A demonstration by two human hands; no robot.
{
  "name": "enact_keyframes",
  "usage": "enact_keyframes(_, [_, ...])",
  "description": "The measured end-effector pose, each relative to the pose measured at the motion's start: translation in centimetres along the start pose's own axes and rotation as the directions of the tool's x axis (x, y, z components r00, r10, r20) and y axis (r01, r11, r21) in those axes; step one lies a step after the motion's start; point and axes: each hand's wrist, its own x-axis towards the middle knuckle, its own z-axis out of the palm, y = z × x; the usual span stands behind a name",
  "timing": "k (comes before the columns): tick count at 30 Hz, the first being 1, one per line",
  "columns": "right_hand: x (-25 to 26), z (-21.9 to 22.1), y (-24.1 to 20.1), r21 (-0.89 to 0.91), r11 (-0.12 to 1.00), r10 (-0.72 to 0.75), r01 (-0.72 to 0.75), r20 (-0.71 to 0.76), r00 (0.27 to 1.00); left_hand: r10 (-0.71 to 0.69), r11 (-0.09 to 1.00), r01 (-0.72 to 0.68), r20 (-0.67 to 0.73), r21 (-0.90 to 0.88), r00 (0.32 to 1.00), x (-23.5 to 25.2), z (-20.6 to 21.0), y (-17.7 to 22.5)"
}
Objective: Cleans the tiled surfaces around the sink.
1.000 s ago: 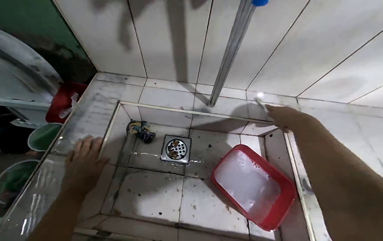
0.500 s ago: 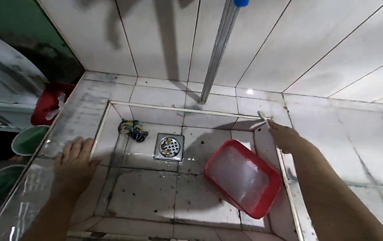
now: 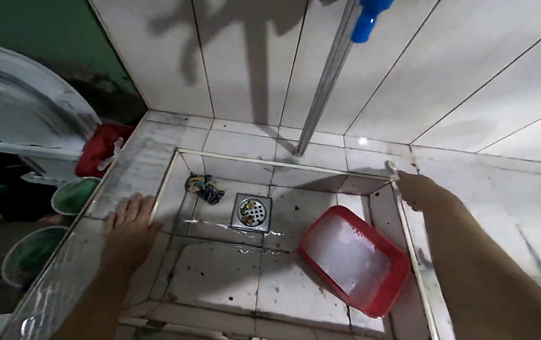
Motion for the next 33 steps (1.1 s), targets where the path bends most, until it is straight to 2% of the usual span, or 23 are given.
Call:
enact_keyframes(3, [-0.8,1.4,-6.5,-0.132,0.968,-0.203,0.213,0.089,0.975,0.001,1.0,-0.001,-0.012,0.021,1.0,0.1,0.1,0.1])
enact_keyframes(5, [-0.4,2.1,-8.6,-0.167,0.942,-0.276,0.293,0.117,0.954,0.004,1.0,-0.004,-0.029,0.013,1.0,0.2,0.0,0.1])
enact_keyframes(7, [0.3,1.5,-6.6,-0.104,0.96,-0.249,0.259,0.096,0.964,0.013,1.0,-0.013,-0.037,0.001,0.999,0.2,0.1,0.0])
enact_keyframes(10, [2.1,-0.3,0.3,0.027,0.999,-0.027,0.028,-0.022,0.999,0.007,1.0,-0.007,-0.02,0.001,1.0,0.1,0.0,0.0])
enact_keyframes(13, [3.5,-1.4,1.5,0.069,0.994,0.093,-0.09,-0.035,0.995,0.002,1.0,-0.002,-0.011,0.006,1.0,0.1,-0.3,0.3])
enact_keyframes(18, [2.7,0.4,-5.6,0.031,0.998,-0.06,0.058,0.067,0.996,0.003,1.0,-0.003,0.002,0.008,1.0,0.2,-0.5,0.4])
enact_keyframes(21, [3.4,-1.4,-3.2,-0.076,0.995,-0.064,0.069,0.066,0.996,0.003,1.0,-0.003,0.003,0.0,1.0,0.1,-0.5,0.2])
enact_keyframes(23, [4.4,-2.3,-0.7,-0.038,0.998,0.052,-0.051,0.031,0.998,-0.003,1.0,0.003,0.008,-0.006,1.0,0.2,-0.4,0.1])
enact_keyframes(25, [5.3,-2.1,-0.7,0.013,0.995,0.1,-0.1,0.02,0.995,-0.013,1.0,0.013,0.019,-0.001,1.0,0.2,-0.4,0.1])
enact_keyframes(27, [5.0,-1.1,-3.0,0.035,0.998,0.045,-0.046,0.036,0.998,-0.015,1.0,0.015,0.017,0.012,1.0,0.3,-0.3,0.0])
enact_keyframes(30, [3.0,-0.5,-6.0,-0.053,0.996,-0.068,0.073,0.093,0.993,-0.008,1.0,0.008,0.0,0.012,1.0,0.1,-0.3,0.2])
enact_keyframes(32, [3.4,-1.0,-4.3,-0.059,0.996,-0.07,0.074,0.065,0.995,0.0,1.0,0.0,-0.012,0.012,1.0,0.1,-0.3,0.2])
enact_keyframes(33, [4.4,-0.9,-2.0,-0.06,0.997,-0.045,0.046,0.011,0.999,0.003,1.0,-0.003,-0.017,0.011,1.0,0.0,-0.2,0.1])
